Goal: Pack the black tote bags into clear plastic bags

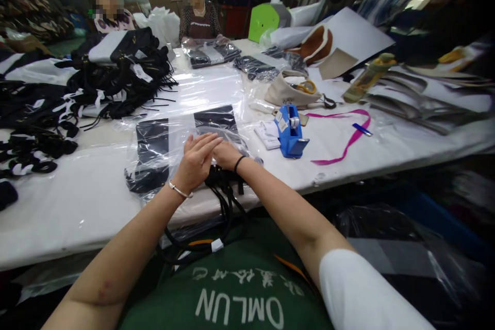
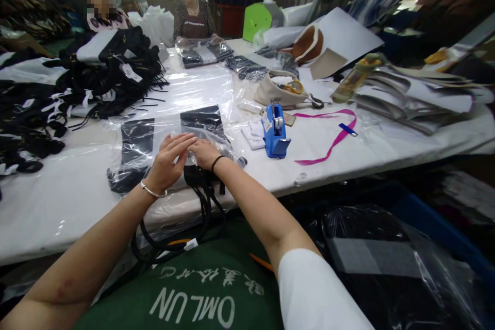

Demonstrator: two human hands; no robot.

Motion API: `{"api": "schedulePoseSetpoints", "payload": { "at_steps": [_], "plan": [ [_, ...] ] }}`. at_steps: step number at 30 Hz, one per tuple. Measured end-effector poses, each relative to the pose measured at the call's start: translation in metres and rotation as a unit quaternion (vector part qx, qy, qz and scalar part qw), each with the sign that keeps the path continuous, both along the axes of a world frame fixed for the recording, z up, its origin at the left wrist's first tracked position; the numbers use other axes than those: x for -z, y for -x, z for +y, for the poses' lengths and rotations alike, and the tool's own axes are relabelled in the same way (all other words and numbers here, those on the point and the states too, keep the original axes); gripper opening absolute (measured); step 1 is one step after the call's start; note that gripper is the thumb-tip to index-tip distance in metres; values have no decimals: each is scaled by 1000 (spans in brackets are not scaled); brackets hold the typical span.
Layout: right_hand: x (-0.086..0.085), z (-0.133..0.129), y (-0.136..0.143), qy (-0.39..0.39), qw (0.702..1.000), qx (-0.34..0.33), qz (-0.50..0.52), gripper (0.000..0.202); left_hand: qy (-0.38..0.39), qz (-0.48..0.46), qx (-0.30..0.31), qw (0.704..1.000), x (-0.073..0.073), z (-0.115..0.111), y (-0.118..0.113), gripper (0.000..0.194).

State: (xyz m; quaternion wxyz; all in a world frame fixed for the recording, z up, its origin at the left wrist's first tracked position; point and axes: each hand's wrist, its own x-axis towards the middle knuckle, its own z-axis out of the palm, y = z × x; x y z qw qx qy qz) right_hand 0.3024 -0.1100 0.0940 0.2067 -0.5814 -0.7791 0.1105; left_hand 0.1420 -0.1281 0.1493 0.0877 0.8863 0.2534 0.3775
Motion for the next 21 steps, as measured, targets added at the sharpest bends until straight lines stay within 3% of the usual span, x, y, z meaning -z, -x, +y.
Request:
{"api": "schedulePoseSetpoints", "payload": {
  "at_steps": [5, 9, 10, 12, 14, 18, 21],
  "plan": [
    [23, -45, 7, -5, 999, 23, 33, 33, -59, -18, -72, 996, 4, -13, 36, 39],
    [30, -53, 13, -9, 995, 9, 95, 23, -29, 53, -138, 989, 9, 7, 33, 77],
    [30, -53, 13, -8, 994, -4, 108, 23, -13, 74, -148, 986, 14, 15, 31, 78],
    [28, -54, 10, -7, 992, -32, 124, 23, 13, 109, -162, 981, 22, 30, 27, 56],
    [25, -59, 5, -10, 993, -14, 113, 21, 19, 108, -166, 980, 24, 38, 27, 27],
    [22, -69, 3, 2, 992, 121, 36, 29, -17, -1, -145, 989, 0, 29, 24, 18],
    [24, -62, 10, 20, 994, 96, 45, 35, -31, -60, -114, 991, -24, 15, 17, 16]
  ]
}}
